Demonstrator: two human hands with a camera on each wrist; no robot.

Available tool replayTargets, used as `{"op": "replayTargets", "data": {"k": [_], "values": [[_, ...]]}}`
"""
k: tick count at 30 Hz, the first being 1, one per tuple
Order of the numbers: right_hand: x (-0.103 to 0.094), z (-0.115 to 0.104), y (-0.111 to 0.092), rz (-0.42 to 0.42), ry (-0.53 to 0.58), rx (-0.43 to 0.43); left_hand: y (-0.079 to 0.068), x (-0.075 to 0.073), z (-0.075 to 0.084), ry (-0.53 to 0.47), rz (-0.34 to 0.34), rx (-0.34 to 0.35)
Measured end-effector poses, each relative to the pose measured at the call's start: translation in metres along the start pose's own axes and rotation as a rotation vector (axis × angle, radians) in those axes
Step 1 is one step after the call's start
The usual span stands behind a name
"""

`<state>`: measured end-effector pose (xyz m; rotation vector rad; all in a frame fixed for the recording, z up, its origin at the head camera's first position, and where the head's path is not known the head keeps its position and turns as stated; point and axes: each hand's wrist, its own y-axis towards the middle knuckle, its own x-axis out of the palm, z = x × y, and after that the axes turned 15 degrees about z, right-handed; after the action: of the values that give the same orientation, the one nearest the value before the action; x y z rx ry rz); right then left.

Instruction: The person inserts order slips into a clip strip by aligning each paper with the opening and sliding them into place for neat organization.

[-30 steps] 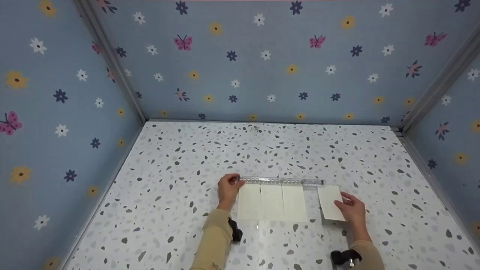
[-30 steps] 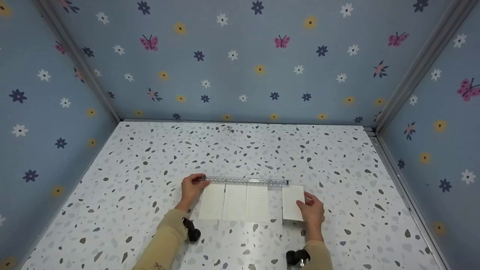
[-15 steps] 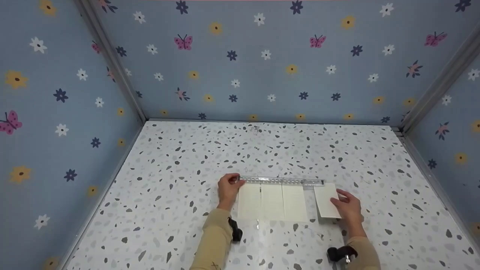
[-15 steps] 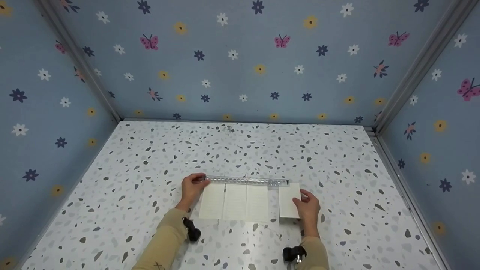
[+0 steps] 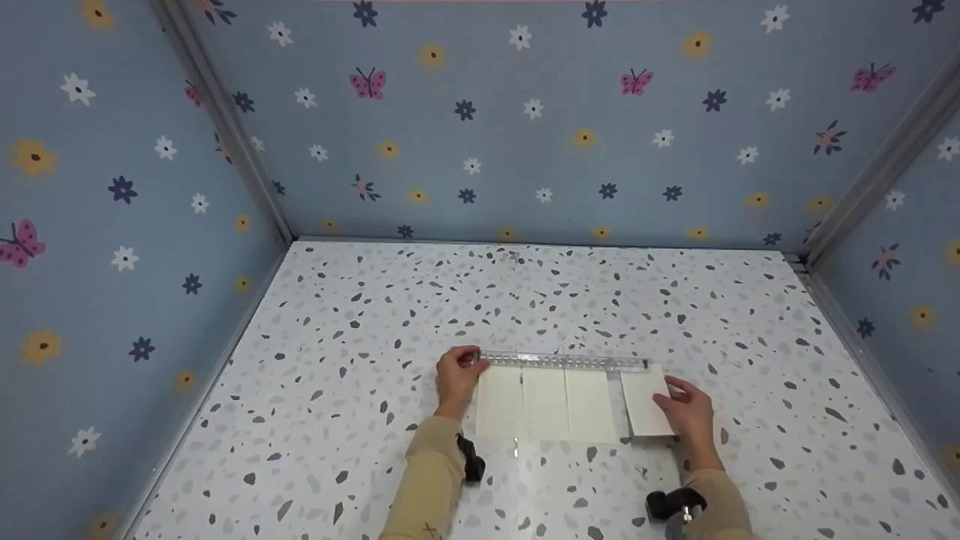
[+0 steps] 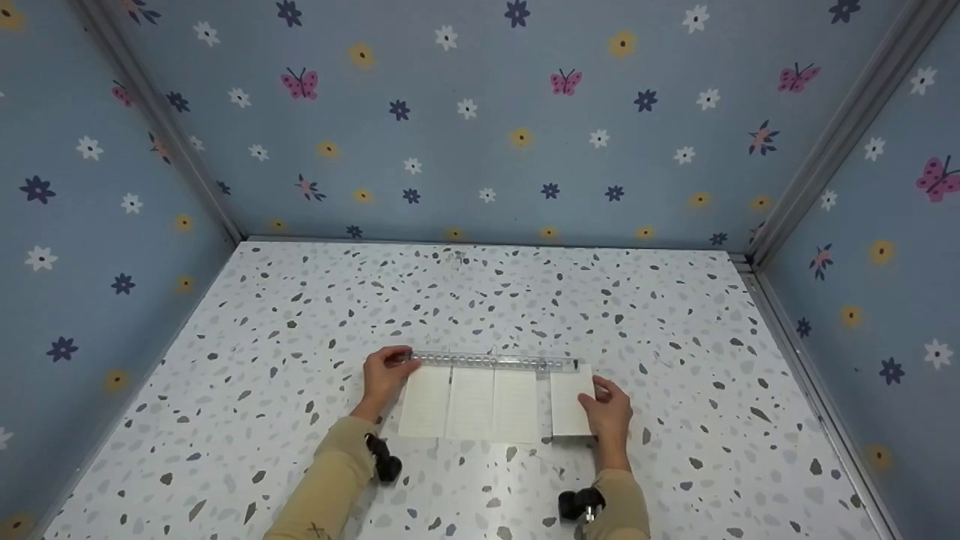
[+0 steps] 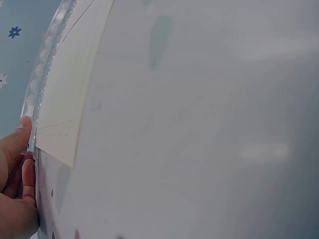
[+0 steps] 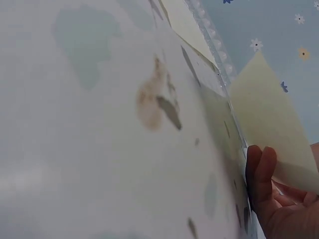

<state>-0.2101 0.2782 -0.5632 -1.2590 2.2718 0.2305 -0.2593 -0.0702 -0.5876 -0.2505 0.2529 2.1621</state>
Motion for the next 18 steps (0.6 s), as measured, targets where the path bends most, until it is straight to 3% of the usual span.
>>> {"op": "replayTargets", "data": {"k": [18], "values": [[0.0074, -0.0068, -0.0049, -0.001, 0.026, 0.054, 0.0007, -0.0001, 0.0002, -0.006, 0.000, 0.017]]}}
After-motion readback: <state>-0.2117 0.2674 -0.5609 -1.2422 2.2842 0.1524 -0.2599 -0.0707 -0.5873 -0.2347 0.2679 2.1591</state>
